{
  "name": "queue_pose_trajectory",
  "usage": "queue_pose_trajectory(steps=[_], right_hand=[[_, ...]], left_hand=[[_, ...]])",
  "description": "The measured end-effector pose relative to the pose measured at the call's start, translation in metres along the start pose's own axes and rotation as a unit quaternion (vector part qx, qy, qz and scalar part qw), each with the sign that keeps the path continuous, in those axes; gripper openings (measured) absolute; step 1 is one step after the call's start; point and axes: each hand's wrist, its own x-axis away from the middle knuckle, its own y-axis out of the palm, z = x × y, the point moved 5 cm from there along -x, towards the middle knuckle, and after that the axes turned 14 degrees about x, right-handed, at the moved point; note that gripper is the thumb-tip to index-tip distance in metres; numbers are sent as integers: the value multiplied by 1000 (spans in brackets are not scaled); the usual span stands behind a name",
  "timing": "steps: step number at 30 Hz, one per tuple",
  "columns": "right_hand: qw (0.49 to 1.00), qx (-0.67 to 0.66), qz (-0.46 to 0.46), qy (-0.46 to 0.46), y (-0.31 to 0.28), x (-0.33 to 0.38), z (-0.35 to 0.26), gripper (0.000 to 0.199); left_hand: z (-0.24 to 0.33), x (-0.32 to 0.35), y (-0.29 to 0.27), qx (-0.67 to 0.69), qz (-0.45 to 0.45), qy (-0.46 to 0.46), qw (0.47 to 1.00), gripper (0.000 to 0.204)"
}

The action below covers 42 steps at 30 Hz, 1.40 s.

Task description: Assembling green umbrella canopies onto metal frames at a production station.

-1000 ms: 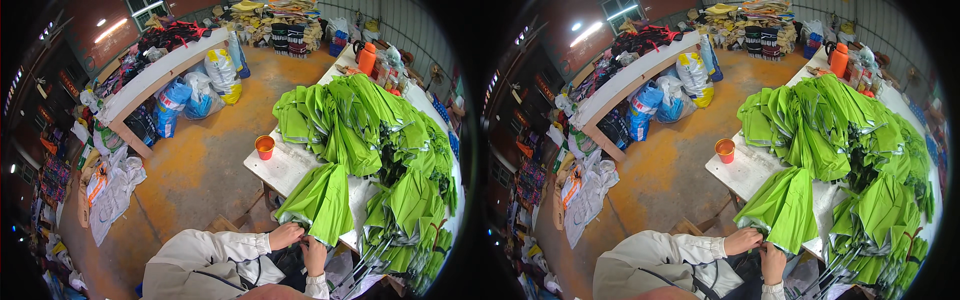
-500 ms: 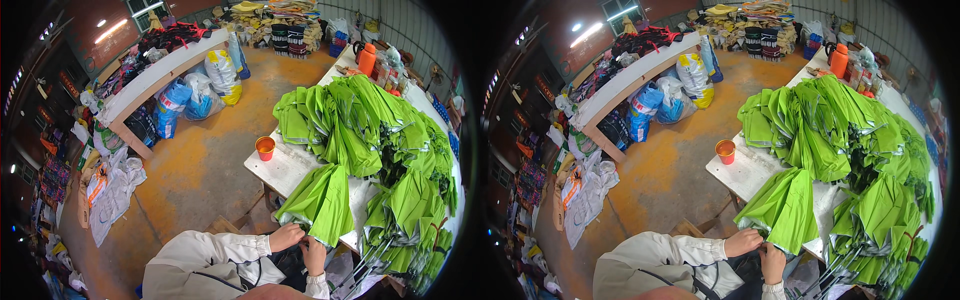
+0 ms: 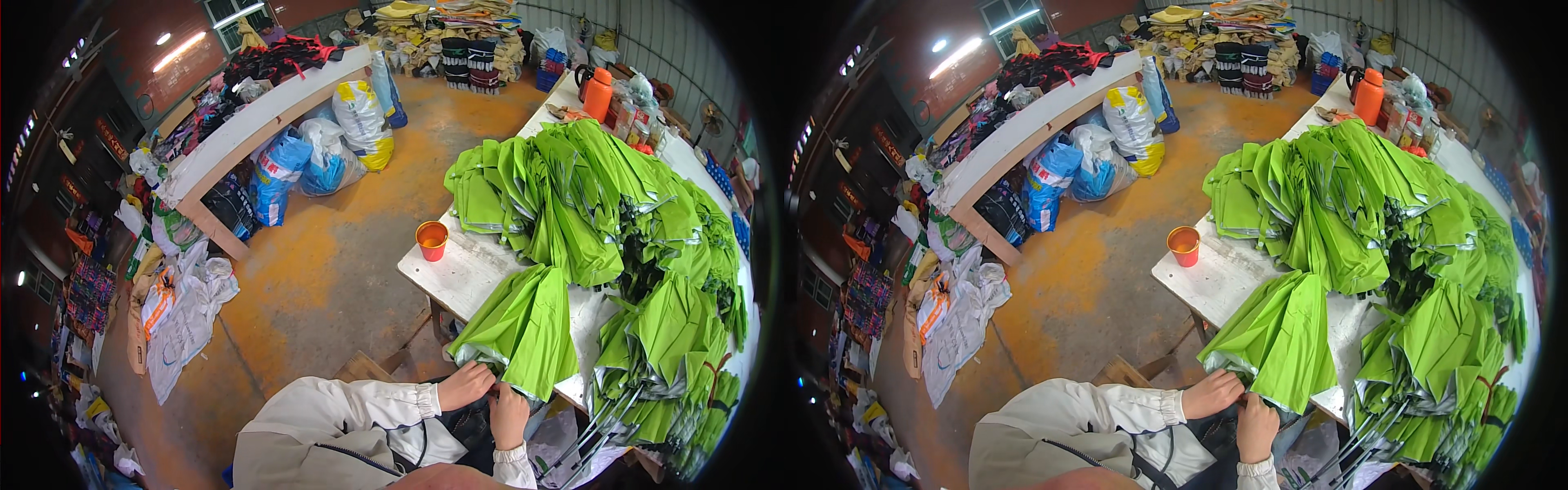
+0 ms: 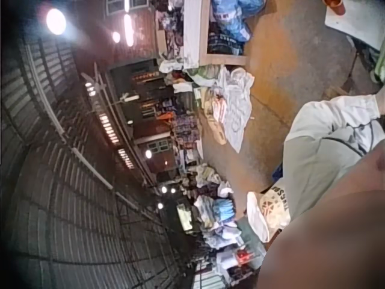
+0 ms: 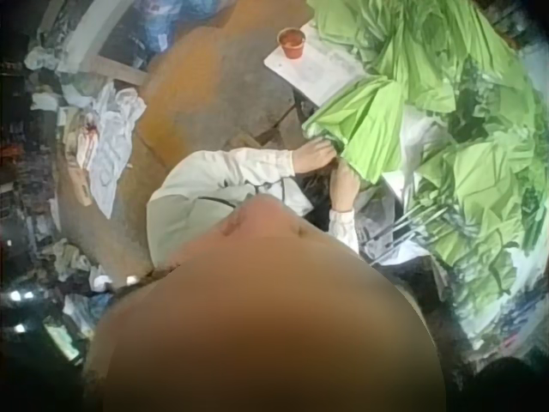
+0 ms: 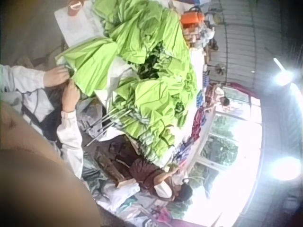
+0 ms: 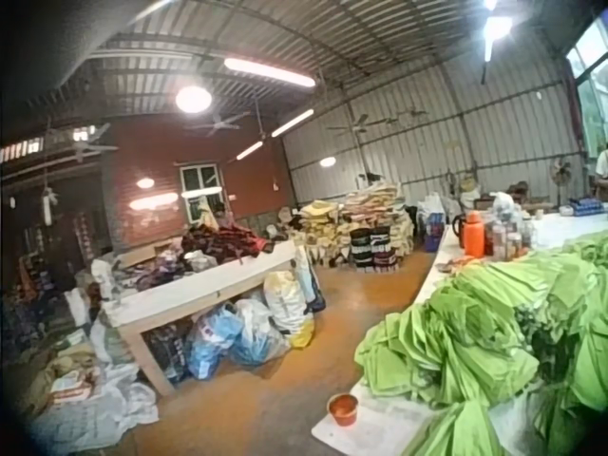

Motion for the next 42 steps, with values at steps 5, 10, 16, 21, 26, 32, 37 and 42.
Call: queue_pose_trajectory(steps=[5,10,16,21,26,32,37,42], right_hand=[[1000,-27,5,9,-1,1,3,17],[999,-43,4,10,-3,2,4,18],[998,-59,-9,12,0,0,7,19],[992,-126,-24,13,0,-2,12,24],[980,-192,-46,7,-5,1,17,30],[951,-306,-49,11,-9,3,15,33],[939,-331,-80,37,-12,2,11,38],[941,-325,-91,15,-9,7,5,37]], left_hand=[[0,-1,-1,12,4,-4,1000,9],[2,0,-1,16,-6,3,1000,10],[0,-1,-4,23,7,-1,1000,10],[-2,-5,-21,144,61,-16,988,10],[-10,-5,-50,308,111,-46,944,15],[-35,4,-79,309,137,-77,938,17],[-65,13,-111,249,200,-99,943,17],[-98,36,-156,163,247,-141,945,17]])
